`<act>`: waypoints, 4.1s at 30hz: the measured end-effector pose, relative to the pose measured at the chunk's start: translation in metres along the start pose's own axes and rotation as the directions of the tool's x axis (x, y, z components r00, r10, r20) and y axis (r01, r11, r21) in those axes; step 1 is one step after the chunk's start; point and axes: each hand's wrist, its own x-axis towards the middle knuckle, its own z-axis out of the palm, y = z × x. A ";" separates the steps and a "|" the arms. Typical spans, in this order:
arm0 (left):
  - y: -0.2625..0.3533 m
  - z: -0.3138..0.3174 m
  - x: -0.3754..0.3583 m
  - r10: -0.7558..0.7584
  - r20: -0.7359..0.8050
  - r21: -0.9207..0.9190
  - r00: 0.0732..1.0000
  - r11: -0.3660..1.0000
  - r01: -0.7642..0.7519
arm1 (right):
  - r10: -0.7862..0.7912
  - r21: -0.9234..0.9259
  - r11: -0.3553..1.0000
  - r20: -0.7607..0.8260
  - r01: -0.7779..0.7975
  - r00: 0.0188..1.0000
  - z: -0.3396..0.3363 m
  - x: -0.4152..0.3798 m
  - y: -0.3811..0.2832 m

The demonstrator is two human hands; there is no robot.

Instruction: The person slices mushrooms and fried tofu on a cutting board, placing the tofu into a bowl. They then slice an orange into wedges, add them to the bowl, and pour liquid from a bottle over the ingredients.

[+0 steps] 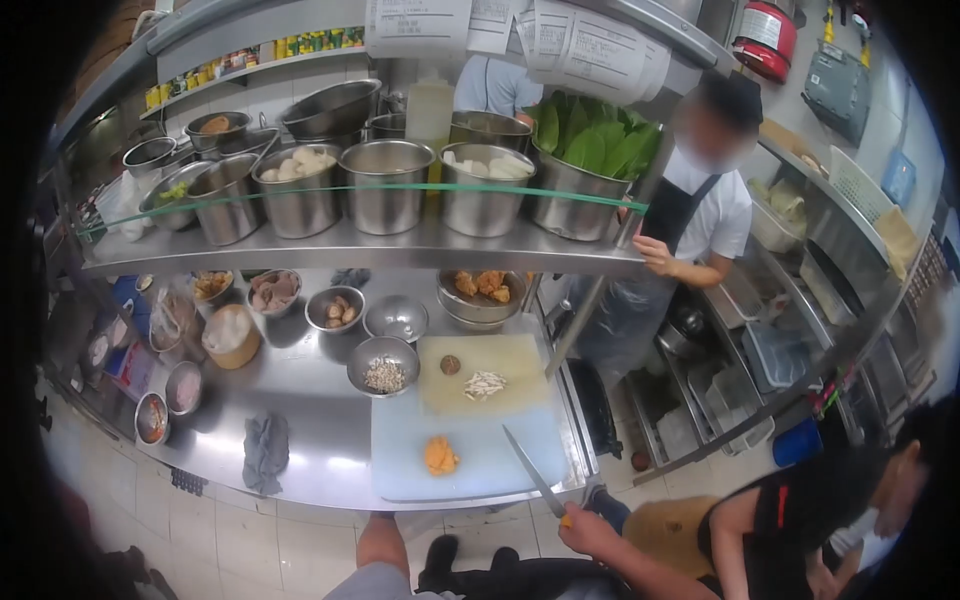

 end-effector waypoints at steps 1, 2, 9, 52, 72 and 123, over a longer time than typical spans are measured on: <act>0.001 -0.001 0.002 0.002 -0.005 -0.001 1.000 1.000 -0.002 | -0.064 0.012 0.998 -0.020 0.064 0.998 -0.002 -0.002 0.000; 0.003 -0.002 0.004 0.007 -0.011 -0.002 1.000 1.000 -0.007 | -0.065 0.013 0.998 -0.021 0.065 0.998 -0.003 -0.005 0.000; 0.015 -0.004 0.026 0.065 -0.039 -0.040 0.997 0.997 -0.066 | 0.051 0.004 0.999 0.033 -0.052 0.998 -0.008 0.000 -0.009; 0.214 -0.156 -0.132 0.313 -0.031 0.537 0.949 0.806 -0.248 | -0.208 0.063 0.976 -0.021 0.209 0.978 -0.066 0.026 -0.078; 0.169 0.093 -0.209 0.496 0.800 0.389 0.337 -0.002 -0.921 | 0.019 0.150 0.988 0.013 -0.021 1.000 -0.043 -0.019 -0.023; 0.137 0.078 -0.235 0.412 0.904 0.005 -0.110 -0.268 -0.963 | -0.137 -0.060 0.987 0.145 0.147 0.980 -0.058 -0.027 -0.083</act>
